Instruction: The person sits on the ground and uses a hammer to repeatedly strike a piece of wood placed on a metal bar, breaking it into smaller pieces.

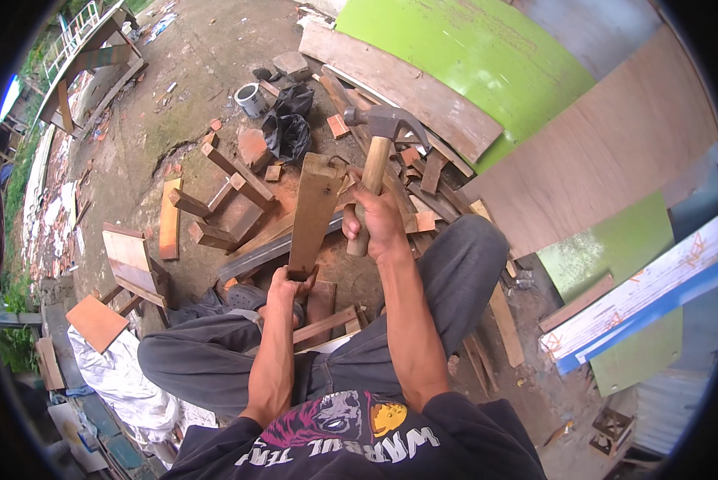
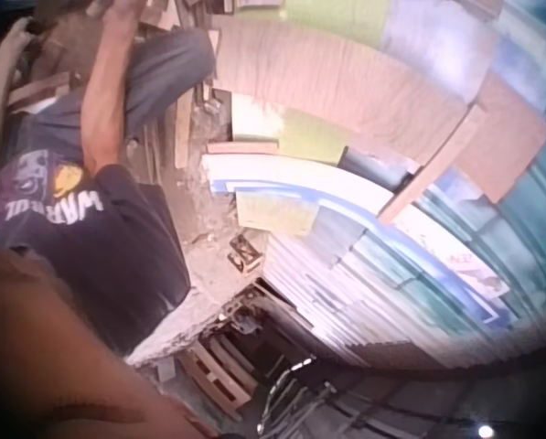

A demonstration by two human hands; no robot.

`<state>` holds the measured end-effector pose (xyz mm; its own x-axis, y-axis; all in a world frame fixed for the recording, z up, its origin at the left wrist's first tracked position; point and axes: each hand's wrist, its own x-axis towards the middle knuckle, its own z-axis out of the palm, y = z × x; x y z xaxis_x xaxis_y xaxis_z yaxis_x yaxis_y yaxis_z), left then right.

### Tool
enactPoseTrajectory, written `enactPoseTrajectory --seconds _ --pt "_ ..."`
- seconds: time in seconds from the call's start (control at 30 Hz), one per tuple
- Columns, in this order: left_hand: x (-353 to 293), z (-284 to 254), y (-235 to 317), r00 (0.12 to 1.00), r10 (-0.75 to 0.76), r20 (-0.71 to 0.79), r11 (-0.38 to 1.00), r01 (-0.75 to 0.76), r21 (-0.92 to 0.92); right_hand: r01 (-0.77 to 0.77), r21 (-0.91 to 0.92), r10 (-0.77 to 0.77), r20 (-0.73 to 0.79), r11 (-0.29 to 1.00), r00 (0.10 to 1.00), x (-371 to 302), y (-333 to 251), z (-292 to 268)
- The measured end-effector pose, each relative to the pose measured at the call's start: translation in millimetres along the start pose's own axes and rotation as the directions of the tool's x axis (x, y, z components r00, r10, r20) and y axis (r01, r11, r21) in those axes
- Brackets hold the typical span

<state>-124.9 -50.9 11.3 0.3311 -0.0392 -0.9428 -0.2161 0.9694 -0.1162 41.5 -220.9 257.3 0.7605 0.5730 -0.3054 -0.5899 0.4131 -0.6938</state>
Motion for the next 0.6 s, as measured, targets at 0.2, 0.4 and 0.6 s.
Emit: enactPoseTrajectory --seconds 0.2,0.4,0.6 --pt "32.7 -16.3 -4.0 0.998 -0.061 0.001 0.99 0.06 0.129 -0.014 -0.007 0.014 -0.032 1.0 0.999 -2.0 3.2 1.9" --pt "42.6 -22.9 -19.6 0.993 -0.115 0.022 0.878 0.092 0.47 0.045 -0.027 -0.042 0.098 0.999 0.994 1.9 17.2 -12.2" --pt "11.6 -7.5 -22.4 0.989 -0.145 0.001 0.649 0.094 0.755 0.069 0.01 -0.07 0.183 0.998 0.981 10.6 26.1 -28.4"
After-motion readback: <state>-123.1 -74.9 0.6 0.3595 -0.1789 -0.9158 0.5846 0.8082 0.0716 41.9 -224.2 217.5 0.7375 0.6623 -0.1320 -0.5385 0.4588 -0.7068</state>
